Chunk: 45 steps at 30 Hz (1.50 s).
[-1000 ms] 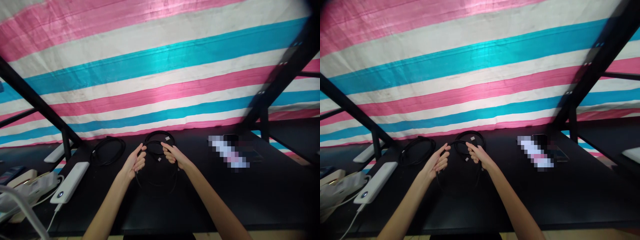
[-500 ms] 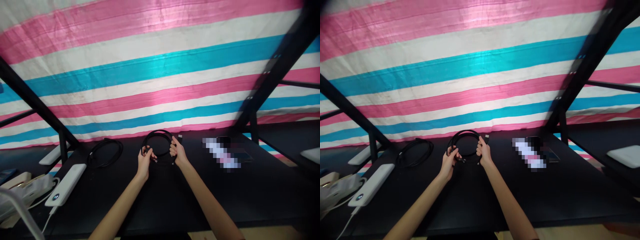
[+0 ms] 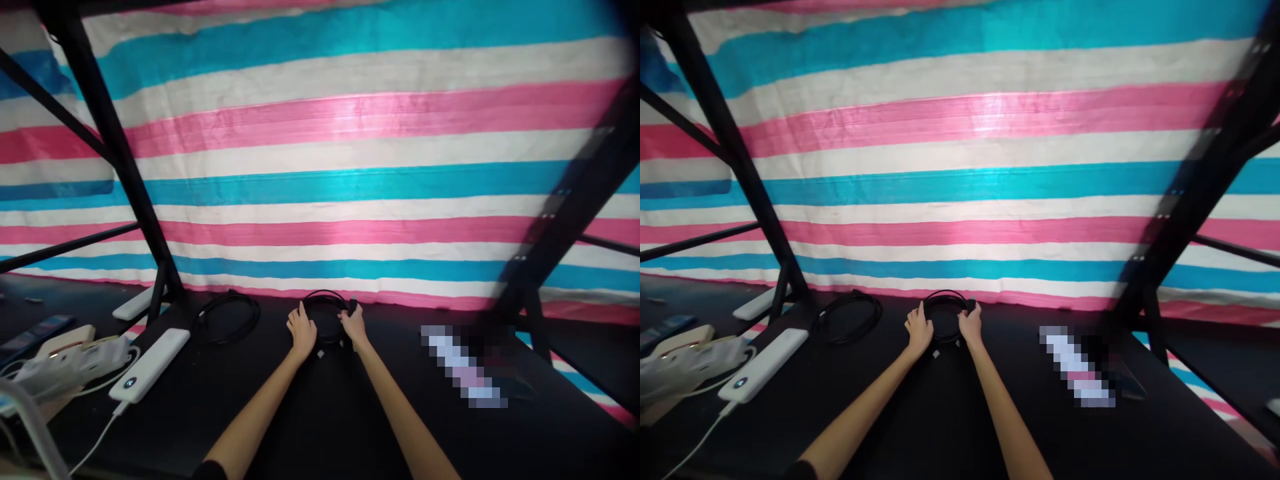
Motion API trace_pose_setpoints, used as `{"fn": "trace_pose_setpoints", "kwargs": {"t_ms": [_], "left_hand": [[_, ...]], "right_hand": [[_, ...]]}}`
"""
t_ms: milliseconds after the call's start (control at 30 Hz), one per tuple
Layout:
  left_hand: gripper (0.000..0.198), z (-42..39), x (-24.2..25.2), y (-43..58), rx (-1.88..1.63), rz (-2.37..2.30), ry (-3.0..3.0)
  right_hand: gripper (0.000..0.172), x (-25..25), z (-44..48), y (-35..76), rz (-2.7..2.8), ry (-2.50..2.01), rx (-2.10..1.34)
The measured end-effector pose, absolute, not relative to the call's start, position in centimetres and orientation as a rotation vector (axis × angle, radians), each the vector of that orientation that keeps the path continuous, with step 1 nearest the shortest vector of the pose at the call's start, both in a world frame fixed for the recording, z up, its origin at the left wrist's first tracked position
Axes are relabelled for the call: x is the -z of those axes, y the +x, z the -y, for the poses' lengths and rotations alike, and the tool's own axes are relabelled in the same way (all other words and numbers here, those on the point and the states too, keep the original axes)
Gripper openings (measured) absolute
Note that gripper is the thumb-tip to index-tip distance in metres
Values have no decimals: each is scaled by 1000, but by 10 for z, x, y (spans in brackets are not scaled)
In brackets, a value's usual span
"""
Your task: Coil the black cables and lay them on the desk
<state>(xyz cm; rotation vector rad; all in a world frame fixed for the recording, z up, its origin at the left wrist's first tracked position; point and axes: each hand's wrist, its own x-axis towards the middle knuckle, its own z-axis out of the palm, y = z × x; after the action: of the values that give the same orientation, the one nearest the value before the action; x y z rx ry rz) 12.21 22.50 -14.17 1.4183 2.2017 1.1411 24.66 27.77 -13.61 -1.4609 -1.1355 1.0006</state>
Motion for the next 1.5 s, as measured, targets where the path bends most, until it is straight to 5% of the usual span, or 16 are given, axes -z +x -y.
{"fn": "trace_pose_setpoints", "kwargs": {"t_ms": [100, 233, 333, 633, 800, 1033, 1133, 1300, 1500], "left_hand": [[57, -224, 145, 124, -1071, -2262, 1485], [50, -220, 137, 115, -1012, -2346, 1568], [45, -212, 121, 80, -977, -2419, 1627], [29, -170, 113, -28, -624, -2532, 1448], [12, -135, 95, -21, -850, -2391, 1533], [30, -57, 71, 31, -1452, -2169, 1504], [19, -29, 70, 59, -1622, -1733, 1344], [41, -11, 59, 75, -1590, -1401, 1009], [36, -4, 48, 78, -1567, -1201, 1026]], "right_hand": [[42, 134, -275, 253, 1303, -1553, -831], [82, 128, -267, 262, 1445, -1647, -638], [93, 122, -253, 278, 1503, -1659, -545], [49, 107, -177, 287, 1711, -1398, -681], [21, 87, -144, 254, 1804, -1202, -1055], [34, 61, -110, 194, 1813, -880, -1549], [32, 52, -98, 174, 1786, -614, -1733], [36, 40, -84, 176, 1754, -470, -1880], [36, 25, -71, 200, 1582, -489, -1883]]}}
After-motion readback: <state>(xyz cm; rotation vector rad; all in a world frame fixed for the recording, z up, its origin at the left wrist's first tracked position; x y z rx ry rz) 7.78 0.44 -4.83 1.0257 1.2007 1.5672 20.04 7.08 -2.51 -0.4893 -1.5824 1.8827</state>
